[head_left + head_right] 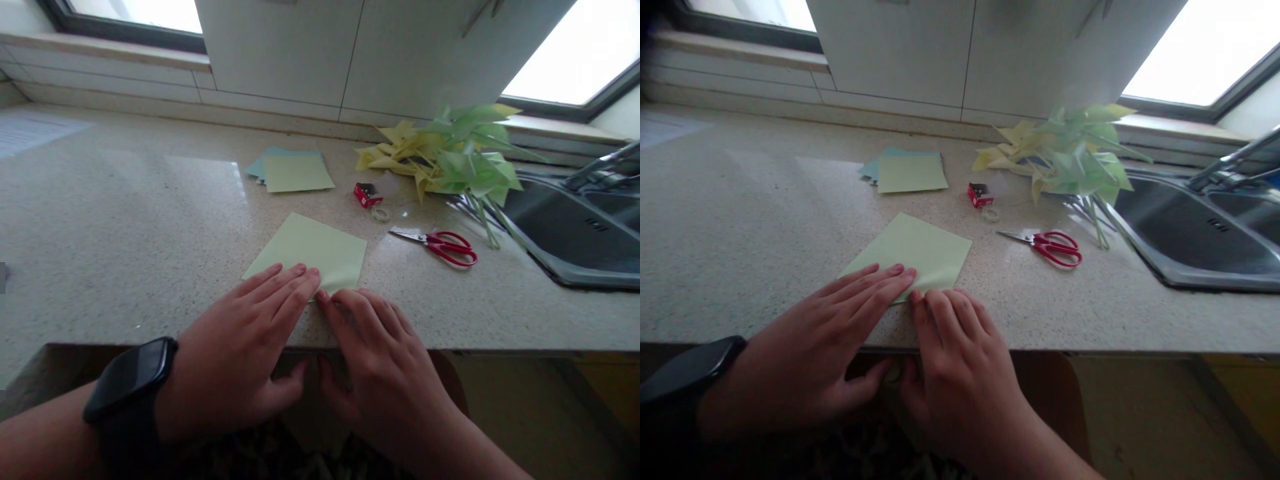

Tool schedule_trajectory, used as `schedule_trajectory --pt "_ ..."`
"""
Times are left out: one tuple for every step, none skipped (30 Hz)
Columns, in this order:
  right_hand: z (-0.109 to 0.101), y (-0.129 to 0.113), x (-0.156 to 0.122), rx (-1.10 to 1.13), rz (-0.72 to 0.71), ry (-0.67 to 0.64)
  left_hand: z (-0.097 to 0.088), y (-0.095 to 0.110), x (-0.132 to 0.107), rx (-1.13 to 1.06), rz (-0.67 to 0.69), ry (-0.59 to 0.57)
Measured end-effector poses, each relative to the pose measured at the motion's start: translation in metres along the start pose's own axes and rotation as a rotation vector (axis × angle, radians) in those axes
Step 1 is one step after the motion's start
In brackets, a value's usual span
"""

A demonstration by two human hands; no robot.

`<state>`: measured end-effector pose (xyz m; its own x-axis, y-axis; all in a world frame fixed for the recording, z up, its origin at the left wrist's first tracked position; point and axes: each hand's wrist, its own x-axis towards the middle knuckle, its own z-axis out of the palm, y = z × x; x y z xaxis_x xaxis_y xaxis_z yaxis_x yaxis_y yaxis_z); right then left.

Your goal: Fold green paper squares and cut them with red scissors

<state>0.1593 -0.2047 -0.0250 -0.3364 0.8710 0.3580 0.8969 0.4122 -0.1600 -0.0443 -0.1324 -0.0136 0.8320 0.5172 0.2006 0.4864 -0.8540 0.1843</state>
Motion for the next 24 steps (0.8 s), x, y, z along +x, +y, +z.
schedule_trajectory --pt "0.000 0.000 -0.001 0.002 0.000 -0.002 0.000 0.000 0.000 0.004 0.002 0.002" --pt "-0.001 0.001 -0.001 0.003 -0.001 -0.001 0.000 -0.001 0.000 0.007 0.004 0.002" --pt "-0.001 0.001 -0.002 0.002 -0.007 0.002 0.000 -0.001 0.000 0.010 0.005 0.003" --pt "-0.001 0.001 -0.003 0.003 -0.013 0.008 0.000 -0.002 0.000 0.012 0.005 0.004" --pt "-0.001 0.001 -0.004 0.007 -0.017 0.016 0.001 -0.002 0.000 0.013 0.004 0.004" --pt "-0.001 0.000 -0.005 0.014 -0.020 0.028 0.001 -0.002 0.000 0.013 0.004 0.008" --pt "0.000 -0.001 -0.006 0.023 -0.021 0.043 0.001 -0.003 0.000 0.012 0.004 0.011" --pt "0.001 -0.001 -0.007 0.032 -0.023 0.058 0.001 -0.003 0.000 0.012 0.004 0.015" --pt "0.002 -0.002 -0.008 0.040 -0.021 0.071 0.001 -0.003 0.000 0.011 0.006 0.018" --pt "0.002 -0.004 -0.009 0.040 -0.018 0.083 0.002 -0.003 0.000 0.010 0.008 0.019" --pt "0.003 -0.005 -0.010 0.034 -0.012 0.090 0.002 -0.003 0.000 0.010 0.011 0.018" --pt "0.004 -0.006 -0.011 0.026 -0.004 0.098 0.002 -0.003 0.000 0.011 0.012 0.016" --pt "0.005 -0.008 -0.013 0.017 0.006 0.103 0.002 -0.003 0.000 0.013 0.014 0.015" --pt "0.005 -0.009 -0.014 0.011 0.014 0.101 0.002 -0.003 0.000 0.015 0.015 0.016" --pt "0.006 -0.010 -0.015 0.007 0.024 0.102 0.002 -0.003 0.000 0.018 0.015 0.016" --pt "0.006 -0.011 -0.015 0.009 0.031 0.103 0.002 -0.003 0.001 0.021 0.016 0.016" --pt "0.006 -0.011 -0.016 0.013 0.034 0.102 0.002 -0.004 0.001 0.025 0.016 0.012" --pt "0.006 -0.011 -0.017 0.016 0.033 0.105 0.003 -0.004 0.001 0.030 0.015 0.005" --pt "0.006 -0.011 -0.019 0.019 0.032 0.109 0.003 -0.004 0.001 0.037 0.015 -0.004" --pt "0.006 -0.011 -0.020 0.022 0.028 0.112 0.003 -0.004 0.001 0.044 0.015 -0.012" --pt "0.006 -0.010 -0.021 0.026 0.021 0.115 0.003 -0.004 0.001 0.052 0.016 -0.017" --pt "0.006 -0.010 -0.023 0.030 0.014 0.118 0.004 -0.005 0.001 0.059 0.018 -0.019" --pt "0.006 -0.010 -0.024 0.033 0.010 0.124 0.004 -0.005 0.000 0.064 0.020 -0.017" --pt "0.006 -0.010 -0.026 0.035 0.009 0.132 0.004 -0.005 0.000 0.068 0.020 -0.015"
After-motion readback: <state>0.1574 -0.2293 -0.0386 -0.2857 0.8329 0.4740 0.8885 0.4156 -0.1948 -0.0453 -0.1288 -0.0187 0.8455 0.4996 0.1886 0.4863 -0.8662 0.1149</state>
